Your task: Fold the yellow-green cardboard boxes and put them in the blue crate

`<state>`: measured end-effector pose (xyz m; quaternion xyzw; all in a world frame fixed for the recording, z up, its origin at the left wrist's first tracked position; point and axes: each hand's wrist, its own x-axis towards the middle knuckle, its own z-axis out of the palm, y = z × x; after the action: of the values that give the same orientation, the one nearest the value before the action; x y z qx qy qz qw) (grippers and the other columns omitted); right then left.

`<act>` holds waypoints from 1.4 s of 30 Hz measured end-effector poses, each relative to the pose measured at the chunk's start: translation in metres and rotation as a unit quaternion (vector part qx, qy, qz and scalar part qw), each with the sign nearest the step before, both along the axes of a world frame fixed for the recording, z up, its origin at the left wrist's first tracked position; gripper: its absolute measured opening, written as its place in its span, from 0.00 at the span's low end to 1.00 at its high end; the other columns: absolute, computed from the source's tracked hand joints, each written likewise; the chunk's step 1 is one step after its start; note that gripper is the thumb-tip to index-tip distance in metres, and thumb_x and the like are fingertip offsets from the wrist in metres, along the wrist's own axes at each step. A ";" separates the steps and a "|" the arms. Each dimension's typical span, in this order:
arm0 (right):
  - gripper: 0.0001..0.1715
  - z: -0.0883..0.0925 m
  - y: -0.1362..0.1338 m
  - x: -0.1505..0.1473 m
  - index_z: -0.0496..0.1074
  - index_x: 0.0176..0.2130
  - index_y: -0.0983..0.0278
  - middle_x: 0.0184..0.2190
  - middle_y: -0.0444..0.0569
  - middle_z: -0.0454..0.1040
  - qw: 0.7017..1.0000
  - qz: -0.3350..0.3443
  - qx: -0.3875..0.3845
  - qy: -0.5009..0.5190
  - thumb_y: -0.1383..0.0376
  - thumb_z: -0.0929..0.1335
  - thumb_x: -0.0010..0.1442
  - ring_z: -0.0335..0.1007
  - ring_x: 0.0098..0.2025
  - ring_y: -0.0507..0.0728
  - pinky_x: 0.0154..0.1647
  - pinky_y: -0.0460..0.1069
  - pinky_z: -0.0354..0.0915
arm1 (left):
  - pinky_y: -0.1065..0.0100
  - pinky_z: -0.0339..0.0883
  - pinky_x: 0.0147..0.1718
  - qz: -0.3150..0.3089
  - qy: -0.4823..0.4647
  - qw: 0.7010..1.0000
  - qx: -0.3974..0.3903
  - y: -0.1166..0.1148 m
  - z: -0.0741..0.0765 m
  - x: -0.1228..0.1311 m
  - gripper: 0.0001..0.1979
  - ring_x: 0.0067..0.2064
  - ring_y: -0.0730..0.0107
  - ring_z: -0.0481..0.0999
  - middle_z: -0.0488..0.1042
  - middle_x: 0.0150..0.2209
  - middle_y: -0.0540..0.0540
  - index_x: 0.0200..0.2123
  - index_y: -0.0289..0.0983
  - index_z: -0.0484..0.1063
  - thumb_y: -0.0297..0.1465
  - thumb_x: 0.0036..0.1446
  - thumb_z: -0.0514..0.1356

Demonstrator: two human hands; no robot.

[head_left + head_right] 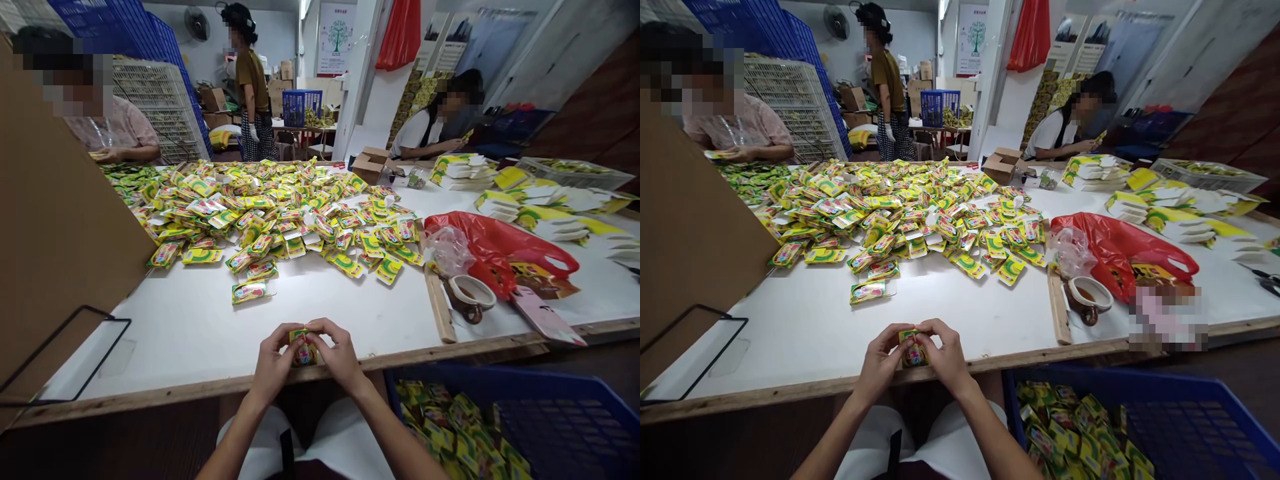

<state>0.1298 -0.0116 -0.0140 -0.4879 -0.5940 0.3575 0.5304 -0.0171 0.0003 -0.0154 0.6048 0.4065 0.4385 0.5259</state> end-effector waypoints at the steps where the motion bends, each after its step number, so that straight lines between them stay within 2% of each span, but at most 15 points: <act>1: 0.07 0.001 0.000 -0.002 0.74 0.35 0.62 0.34 0.48 0.76 1.000 -0.006 -0.001 0.002 0.68 0.66 0.57 0.72 0.39 0.57 0.42 0.51 0.68 | 0.65 0.69 0.43 -0.004 0.003 1.000 0.000 -0.001 0.000 0.001 0.10 0.44 0.63 0.75 0.75 0.43 0.44 0.42 0.38 0.70 0.32 0.57 0.57; 5: 0.08 0.020 -0.014 0.018 0.74 0.34 0.62 0.33 0.49 0.76 0.997 -0.069 0.006 -0.026 0.65 0.65 0.58 0.72 0.38 0.58 0.42 0.51 0.68 | 0.63 0.68 0.45 -0.023 0.048 0.998 0.044 -0.002 0.000 0.004 0.16 0.45 0.64 0.74 0.73 0.45 0.44 0.51 0.40 0.65 0.32 0.58 0.56; 8: 0.12 0.046 -0.046 0.078 0.74 0.36 0.61 0.35 0.50 0.76 0.974 -0.193 -0.027 -0.114 0.60 0.63 0.59 0.72 0.39 0.59 0.38 0.51 0.68 | 0.58 0.62 0.53 0.007 0.161 0.978 0.134 0.021 0.004 -0.010 0.25 0.52 0.61 0.70 0.70 0.50 0.42 0.56 0.41 0.58 0.33 0.56 0.58; 10: 0.14 0.060 -0.069 0.127 0.75 0.36 0.60 0.39 0.51 0.76 0.942 -0.255 -0.068 -0.210 0.56 0.65 0.56 0.71 0.43 0.62 0.33 0.49 0.68 | 0.55 0.56 0.56 0.073 0.275 0.940 0.187 0.051 0.006 -0.028 0.23 0.58 0.55 0.64 0.66 0.54 0.39 0.54 0.39 0.61 0.34 0.55 0.59; 12: 0.18 0.068 -0.087 0.163 0.76 0.36 0.59 0.43 0.51 0.76 0.910 -0.301 -0.093 -0.271 0.52 0.66 0.52 0.70 0.47 0.64 0.23 0.47 0.66 | 0.52 0.52 0.57 0.121 0.396 0.889 0.196 0.084 0.008 -0.048 0.23 0.59 0.50 0.60 0.65 0.55 0.35 0.53 0.35 0.62 0.32 0.54 0.58; 14: 0.20 0.066 -0.096 0.173 0.76 0.37 0.59 0.45 0.51 0.76 0.898 -0.327 -0.110 -0.273 0.50 0.66 0.51 0.71 0.46 0.64 0.19 0.46 0.63 | 0.51 0.55 0.53 0.106 0.483 0.853 0.169 0.108 0.010 -0.061 0.23 0.56 0.48 0.64 0.68 0.52 0.33 0.54 0.32 0.60 0.30 0.55 0.57; 16: 0.20 0.058 -0.092 0.155 0.76 0.38 0.60 0.42 0.51 0.77 0.913 -0.313 -0.117 -0.235 0.51 0.65 0.53 0.73 0.43 0.62 0.23 0.46 0.66 | 0.51 0.59 0.48 0.085 0.521 0.836 0.148 0.114 0.012 -0.065 0.24 0.51 0.46 0.69 0.72 0.46 0.33 0.54 0.32 0.60 0.31 0.54 0.57; 19: 0.16 0.037 -0.067 0.095 0.76 0.36 0.62 0.36 0.51 0.78 0.958 -0.215 -0.106 -0.161 0.55 0.64 0.57 0.73 0.40 0.60 0.39 0.50 0.69 | 0.53 0.60 0.44 0.054 0.525 0.841 0.123 0.092 0.010 -0.054 0.29 0.47 0.47 0.70 0.72 0.42 0.36 0.54 0.35 0.60 0.37 0.50 0.61; 23: 0.11 0.008 -0.022 0.017 0.74 0.36 0.62 0.37 0.51 0.77 0.989 -0.097 -0.090 -0.068 0.60 0.64 0.59 0.73 0.40 0.59 0.43 0.52 0.68 | 0.62 0.64 0.38 0.056 0.394 0.915 0.067 0.047 0.002 -0.031 0.30 0.38 0.59 0.72 0.70 0.35 0.45 0.53 0.37 0.56 0.39 0.48 0.61; 26: 0.10 -0.007 0.002 -0.014 0.69 0.40 0.61 0.40 0.51 0.75 0.990 -0.081 -0.112 -0.003 0.63 0.66 0.56 0.73 0.37 0.58 0.40 0.52 0.69 | 0.67 0.65 0.34 0.095 0.227 0.969 0.034 0.027 0.001 -0.019 0.24 0.31 0.68 0.72 0.67 0.32 0.50 0.51 0.39 0.55 0.37 0.53 0.58; 29: 0.14 -0.013 0.013 -0.024 0.64 0.42 0.60 0.42 0.50 0.73 0.987 -0.072 -0.115 0.089 0.64 0.67 0.54 0.74 0.36 0.56 0.38 0.51 0.70 | 0.68 0.67 0.37 0.111 0.045 0.993 0.019 0.017 0.002 -0.011 0.19 0.37 0.69 0.74 0.69 0.39 0.48 0.50 0.41 0.55 0.36 0.56 0.56; 32: 0.14 -0.012 0.013 -0.021 0.63 0.44 0.60 0.38 0.48 0.74 0.988 -0.038 -0.080 0.130 0.65 0.66 0.56 0.73 0.38 0.55 0.41 0.50 0.69 | 0.66 0.67 0.42 0.069 -0.045 0.997 -0.011 0.011 0.002 -0.009 0.17 0.43 0.67 0.75 0.72 0.44 0.45 0.49 0.41 0.59 0.35 0.57 0.56; 35: 0.14 -0.008 0.010 -0.010 0.66 0.46 0.61 0.38 0.48 0.74 0.995 0.012 -0.053 0.084 0.67 0.64 0.58 0.72 0.40 0.55 0.44 0.50 0.67 | 0.65 0.68 0.44 0.032 -0.044 0.998 -0.036 0.010 0.001 -0.011 0.17 0.44 0.65 0.75 0.73 0.46 0.44 0.49 0.40 0.63 0.35 0.56 0.57; 38: 0.13 -0.004 0.012 -0.001 0.70 0.44 0.61 0.40 0.48 0.74 0.995 0.070 -0.056 0.029 0.68 0.63 0.59 0.71 0.42 0.56 0.45 0.50 0.66 | 0.64 0.69 0.42 0.005 0.010 0.999 -0.046 0.017 0.002 -0.015 0.14 0.42 0.63 0.75 0.75 0.42 0.44 0.44 0.37 0.70 0.36 0.56 0.57; 42: 0.09 0.001 0.022 0.000 0.73 0.37 0.62 0.35 0.47 0.74 0.997 0.055 -0.047 -0.009 0.67 0.63 0.60 0.71 0.39 0.56 0.42 0.50 0.66 | 0.64 0.68 0.44 0.015 0.052 0.998 0.003 0.027 0.007 -0.016 0.12 0.44 0.63 0.74 0.76 0.39 0.44 0.36 0.36 0.74 0.36 0.58 0.54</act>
<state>0.1302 0.0108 -0.0130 -0.4821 -0.6072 0.4090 0.4813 -0.0334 0.0270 -0.0083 0.6224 0.4413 0.4157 0.4950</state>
